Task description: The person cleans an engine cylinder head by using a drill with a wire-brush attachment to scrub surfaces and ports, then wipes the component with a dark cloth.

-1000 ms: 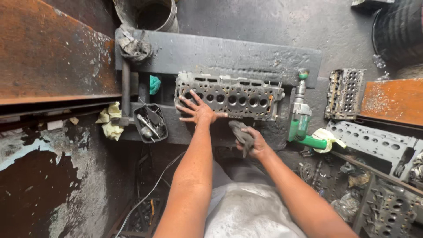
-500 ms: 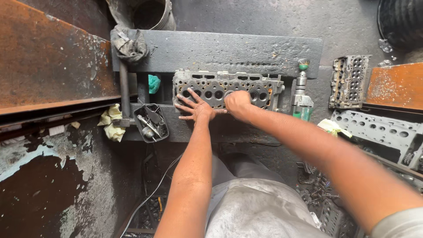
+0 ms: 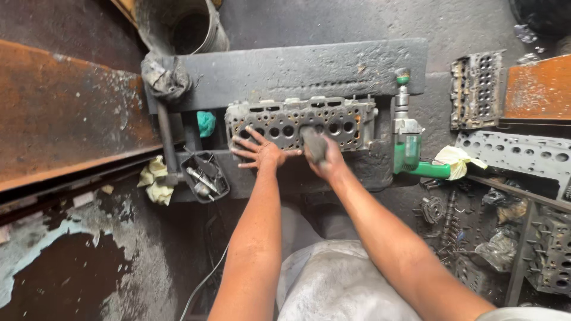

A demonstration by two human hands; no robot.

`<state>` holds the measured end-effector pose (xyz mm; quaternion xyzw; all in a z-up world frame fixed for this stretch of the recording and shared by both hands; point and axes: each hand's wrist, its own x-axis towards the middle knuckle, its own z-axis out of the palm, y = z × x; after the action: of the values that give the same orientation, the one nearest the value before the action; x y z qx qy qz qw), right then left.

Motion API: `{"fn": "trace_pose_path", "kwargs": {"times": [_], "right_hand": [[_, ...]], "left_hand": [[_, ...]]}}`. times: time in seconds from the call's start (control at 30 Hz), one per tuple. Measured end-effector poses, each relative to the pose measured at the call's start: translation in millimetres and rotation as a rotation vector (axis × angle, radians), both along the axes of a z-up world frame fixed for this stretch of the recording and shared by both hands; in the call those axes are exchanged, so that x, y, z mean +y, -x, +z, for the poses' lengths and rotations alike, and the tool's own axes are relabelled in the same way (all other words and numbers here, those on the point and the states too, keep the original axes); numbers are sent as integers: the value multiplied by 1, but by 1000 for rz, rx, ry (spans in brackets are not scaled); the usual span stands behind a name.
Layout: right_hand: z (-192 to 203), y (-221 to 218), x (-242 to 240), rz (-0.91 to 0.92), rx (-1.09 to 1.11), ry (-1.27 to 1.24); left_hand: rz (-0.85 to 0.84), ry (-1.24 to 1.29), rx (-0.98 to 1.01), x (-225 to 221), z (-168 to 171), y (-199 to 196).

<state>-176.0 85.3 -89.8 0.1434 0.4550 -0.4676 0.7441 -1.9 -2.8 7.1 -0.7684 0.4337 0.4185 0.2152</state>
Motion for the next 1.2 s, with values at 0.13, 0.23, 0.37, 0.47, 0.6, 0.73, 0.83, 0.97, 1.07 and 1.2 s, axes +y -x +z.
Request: {"fn": "trace_pose_path", "kwargs": {"times": [0.13, 0.23, 0.37, 0.47, 0.6, 0.73, 0.83, 0.97, 1.07, 1.2], "right_hand": [[20, 38, 101, 574, 254, 44], [34, 59, 143, 1246, 1088, 391], [69, 80, 162, 1179, 1257, 321], [89, 79, 152, 1054, 1220, 238], [113, 67, 136, 736, 940, 237], [140, 75, 113, 395, 576, 178], [149, 98, 106, 486, 761, 180], [149, 116, 111, 1004, 1209, 255], [150, 108, 100, 1355, 1526, 371], [145, 64, 85, 1052, 1341, 907]], "left_hand": [[-9, 1, -29, -2, -1, 5], [-29, 10, -44, -2, -8, 2], [-34, 89, -64, 3, -12, 6], [-146, 332, -108, 19, -10, 11], [-451, 754, 164, 85, -31, 38], [-107, 96, 1053, 120, -15, 37], [3, -68, 1118, 117, 32, 23], [-118, 212, 734, 97, 76, 13], [-59, 274, 729, 90, 94, 15], [-41, 185, 1002, 79, 90, 18]]}}
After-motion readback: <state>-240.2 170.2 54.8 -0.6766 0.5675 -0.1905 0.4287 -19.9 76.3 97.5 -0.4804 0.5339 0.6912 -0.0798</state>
